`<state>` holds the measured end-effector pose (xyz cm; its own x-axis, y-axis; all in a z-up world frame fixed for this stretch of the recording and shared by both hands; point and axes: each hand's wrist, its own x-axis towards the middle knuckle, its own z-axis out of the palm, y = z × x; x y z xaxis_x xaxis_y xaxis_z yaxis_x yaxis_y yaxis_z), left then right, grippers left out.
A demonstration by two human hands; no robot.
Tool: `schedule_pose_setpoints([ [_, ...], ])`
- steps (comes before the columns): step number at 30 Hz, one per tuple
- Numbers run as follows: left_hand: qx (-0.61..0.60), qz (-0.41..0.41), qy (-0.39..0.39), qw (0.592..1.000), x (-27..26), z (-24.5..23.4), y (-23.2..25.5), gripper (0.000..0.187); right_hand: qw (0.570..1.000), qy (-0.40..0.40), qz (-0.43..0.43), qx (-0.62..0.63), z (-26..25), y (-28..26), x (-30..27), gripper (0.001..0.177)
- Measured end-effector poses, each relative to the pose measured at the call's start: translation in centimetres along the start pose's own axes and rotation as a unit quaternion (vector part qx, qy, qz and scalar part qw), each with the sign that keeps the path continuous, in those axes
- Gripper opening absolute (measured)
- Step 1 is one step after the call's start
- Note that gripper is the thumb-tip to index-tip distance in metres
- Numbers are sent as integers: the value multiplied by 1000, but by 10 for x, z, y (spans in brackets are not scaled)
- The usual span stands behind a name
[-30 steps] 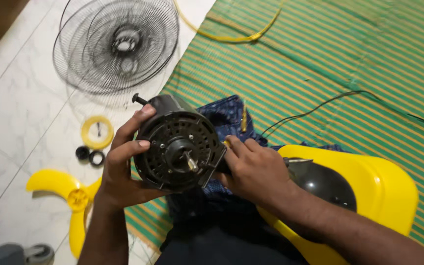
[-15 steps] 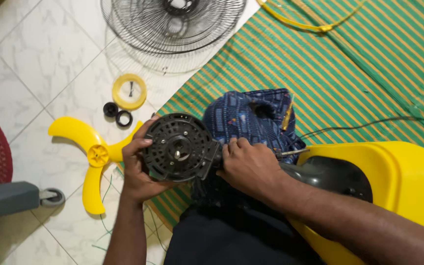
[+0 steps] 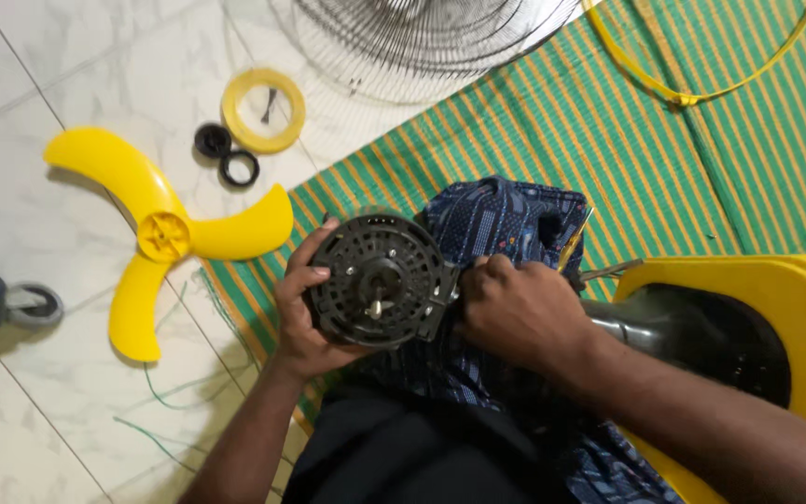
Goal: The person uses a screwdriver to tighten screws on the rear housing of a disassembled electric fan motor. They rotate the motor to access different screws and continue tightening them throughout the clip.
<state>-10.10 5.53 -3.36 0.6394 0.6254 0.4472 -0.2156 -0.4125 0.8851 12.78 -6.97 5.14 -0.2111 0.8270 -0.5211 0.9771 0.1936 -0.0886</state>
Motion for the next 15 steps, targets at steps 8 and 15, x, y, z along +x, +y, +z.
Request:
schedule_pose_setpoints([
  [8, 58, 6, -11, 998, 0, 4, 13, 99, 997, 66, -15, 46, -7, 14, -6, 67],
  [15, 125, -16, 10, 992, 12, 21, 38, 103, 997, -29, -23, 73, 0, 40, -6, 62],
])
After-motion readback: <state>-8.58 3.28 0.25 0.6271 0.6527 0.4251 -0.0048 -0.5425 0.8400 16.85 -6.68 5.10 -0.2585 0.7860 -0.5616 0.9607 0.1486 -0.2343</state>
